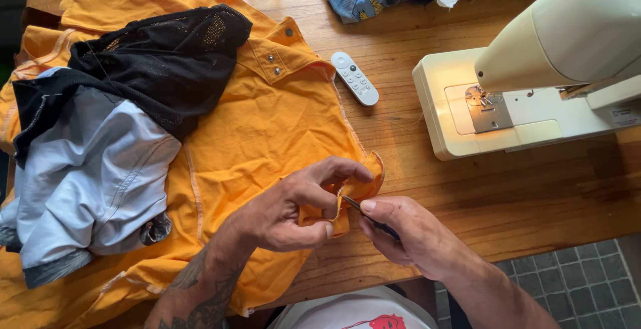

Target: The person uses a pair of scissors to cut the hem and edges of a yellow shirt laid out on a wooden table. They carefully trim the fabric along the seams while other garments and a sewing machine are visible nearby.

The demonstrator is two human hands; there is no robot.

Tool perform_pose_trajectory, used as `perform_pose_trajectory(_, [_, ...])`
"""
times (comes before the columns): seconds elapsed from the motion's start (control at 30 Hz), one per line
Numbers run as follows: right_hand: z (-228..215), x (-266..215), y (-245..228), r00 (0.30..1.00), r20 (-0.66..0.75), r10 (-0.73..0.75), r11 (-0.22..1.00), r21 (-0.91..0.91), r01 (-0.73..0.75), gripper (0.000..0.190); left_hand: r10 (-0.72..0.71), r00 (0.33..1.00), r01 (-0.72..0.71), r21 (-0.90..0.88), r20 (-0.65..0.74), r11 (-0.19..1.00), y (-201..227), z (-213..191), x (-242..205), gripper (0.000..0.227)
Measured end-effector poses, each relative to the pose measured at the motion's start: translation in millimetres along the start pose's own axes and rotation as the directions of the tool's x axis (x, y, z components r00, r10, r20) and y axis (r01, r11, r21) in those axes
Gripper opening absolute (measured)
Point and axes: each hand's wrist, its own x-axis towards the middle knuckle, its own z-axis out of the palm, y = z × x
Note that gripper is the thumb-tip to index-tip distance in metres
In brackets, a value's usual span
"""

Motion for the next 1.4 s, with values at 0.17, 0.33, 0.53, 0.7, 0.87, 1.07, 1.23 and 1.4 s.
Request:
perform_pose_trajectory(0.17, [-0.5,1.3,3.7,1.000,0.003,-0.009,1.000,0.016,0.009,0.054,-0.013,1.000,0.013,0.021,0.013,1.000,2.1,-1.0,0.1,0.014])
perform_pose_trajectory(0.33, [-2.6,3.6,12.2,1.000,-0.029,0.012,1.000,0.025,-0.011,0.053,0.002,0.999,-0.003,0.040,0.034,0.999,2.9,0.1,1.3,0.012])
perform_pose_trajectory(0.53, [-2.8,1.5,15.9,1.000,-0.027,-0.017,1.000,0.025,0.018,0.051,0.012,0.999,-0.014,0.045,0.047,0.999,5.5,0.7,2.4,0.013])
perform_pose_trajectory(0.7, [-1.2,-10.2,12.5,0.993,-0.087,-0.081,0.996,0.028,0.084,0.050,-0.005,0.999,0.004,0.032,0.032,0.999,3.9,-3.0,-0.5,0.015])
perform_pose_trajectory(0.87, [-7.0,6.5,15.1,0.829,-0.387,-0.404,0.908,-0.057,0.416,0.027,-0.022,1.000,0.024,-0.090,0.017,0.996,4.5,-1.8,-0.9,0.018])
perform_pose_trajectory(1.07, [-11.0,32.2,18.6,0.880,-0.378,-0.288,0.927,0.120,0.355,0.021,0.004,1.000,-0.003,-0.026,0.026,1.000,5.8,-3.5,0.8,0.015])
perform_pose_trajectory(1.23, [-21.7,31.9,20.4,0.787,-0.407,-0.464,0.882,-0.126,0.455,0.022,-0.144,0.988,0.156,0.336,-0.061,0.929,29.9,-18.2,-0.2,0.014])
perform_pose_trajectory(1.4, [-3.5,17.0,-2.7,0.753,-0.441,-0.489,0.872,-0.206,0.445,0.018,-0.147,0.947,0.259,0.406,-0.286,0.876,38.0,-12.0,12.0,0.021])
